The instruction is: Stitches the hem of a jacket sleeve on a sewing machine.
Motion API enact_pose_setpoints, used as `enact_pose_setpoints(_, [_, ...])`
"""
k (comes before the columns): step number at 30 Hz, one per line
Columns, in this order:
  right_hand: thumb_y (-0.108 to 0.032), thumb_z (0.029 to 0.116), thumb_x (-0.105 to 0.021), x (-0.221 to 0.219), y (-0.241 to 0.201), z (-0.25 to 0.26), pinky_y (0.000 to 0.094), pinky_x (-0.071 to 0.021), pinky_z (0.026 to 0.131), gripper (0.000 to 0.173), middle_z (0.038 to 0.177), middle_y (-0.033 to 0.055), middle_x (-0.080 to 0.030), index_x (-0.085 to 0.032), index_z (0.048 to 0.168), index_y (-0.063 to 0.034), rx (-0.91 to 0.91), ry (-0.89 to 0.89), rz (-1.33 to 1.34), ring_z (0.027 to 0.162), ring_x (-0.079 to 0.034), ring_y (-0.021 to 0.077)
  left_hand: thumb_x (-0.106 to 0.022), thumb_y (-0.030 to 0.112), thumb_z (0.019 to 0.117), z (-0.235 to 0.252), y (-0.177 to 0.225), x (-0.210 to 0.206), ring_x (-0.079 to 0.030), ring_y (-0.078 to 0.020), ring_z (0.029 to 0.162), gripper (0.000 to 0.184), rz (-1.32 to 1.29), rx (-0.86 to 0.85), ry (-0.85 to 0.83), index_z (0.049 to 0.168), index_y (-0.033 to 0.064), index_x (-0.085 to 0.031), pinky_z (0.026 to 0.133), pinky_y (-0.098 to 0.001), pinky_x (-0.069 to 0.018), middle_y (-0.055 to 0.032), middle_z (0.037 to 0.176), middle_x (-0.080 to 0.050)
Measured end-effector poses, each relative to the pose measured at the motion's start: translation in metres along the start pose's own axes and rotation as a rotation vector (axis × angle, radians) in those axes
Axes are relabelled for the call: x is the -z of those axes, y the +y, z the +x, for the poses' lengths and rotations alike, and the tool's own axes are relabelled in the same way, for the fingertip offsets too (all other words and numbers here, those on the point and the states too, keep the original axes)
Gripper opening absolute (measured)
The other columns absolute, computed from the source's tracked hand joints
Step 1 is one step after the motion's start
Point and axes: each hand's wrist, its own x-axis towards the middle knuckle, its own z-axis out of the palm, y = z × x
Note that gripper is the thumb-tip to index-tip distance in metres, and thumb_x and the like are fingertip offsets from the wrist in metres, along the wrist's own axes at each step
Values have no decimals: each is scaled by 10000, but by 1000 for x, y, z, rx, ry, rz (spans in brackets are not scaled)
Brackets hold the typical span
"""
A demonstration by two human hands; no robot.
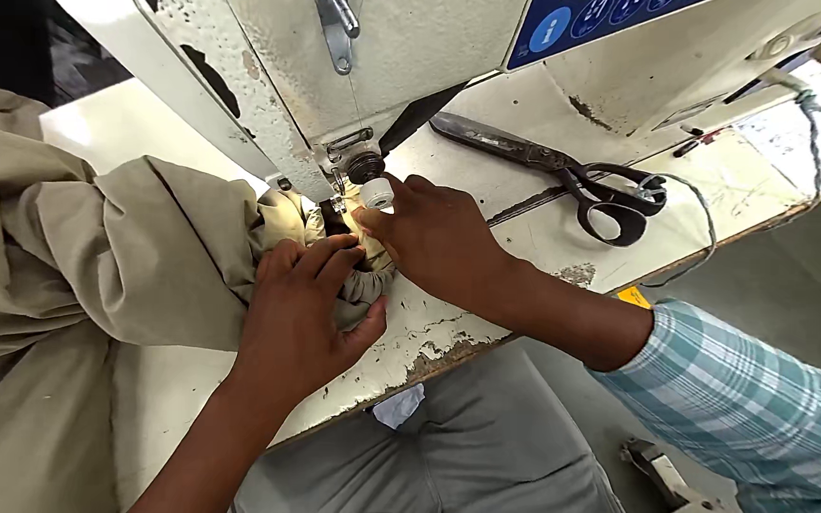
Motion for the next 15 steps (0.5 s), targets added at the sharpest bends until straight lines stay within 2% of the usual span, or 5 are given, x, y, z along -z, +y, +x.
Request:
enact_pose_setpoints(4, [-264,1045,-571,5,-1,8,381,-466,542,243,1038,113,-663,-766,1137,-153,6,6,-24,791,-642,284,-562,564,900,4,-5,0,-581,-214,950,541,1,-14,-5,1212,165,-753,798,-434,-431,0,1341,-671])
enact_pose_setpoints(9, [-207,1018,-601,0,1,15,388,-471,525,200,956,141,-652,-774,1035,-108,39,86,-2,728,-640,290,-574,559,899,9,-10,-1,-595,-241,960,538,5,-11,16,1203,154,-754,804,-458,-443,-14,1327,-681])
enact_pose_setpoints(13, [-256,1028,-596,-2,8,18,408,-521,582,214,1031,144,-660,-760,1068,-124,14,41,50,787,-667,295,-558,582,894,15,-19,-4,-602,-239,969,553,20,-25,38,1197,163,-755,819,-464,-454,-6,1304,-692])
enact_pose_setpoints(15, [-238,1025,-591,-2,10,20,415,-512,563,216,982,155,-656,-760,1065,-110,8,44,64,763,-668,304,-569,578,891,18,-22,-4,-601,-244,964,543,24,-29,46,1181,159,-757,815,-469,-455,-14,1271,-699])
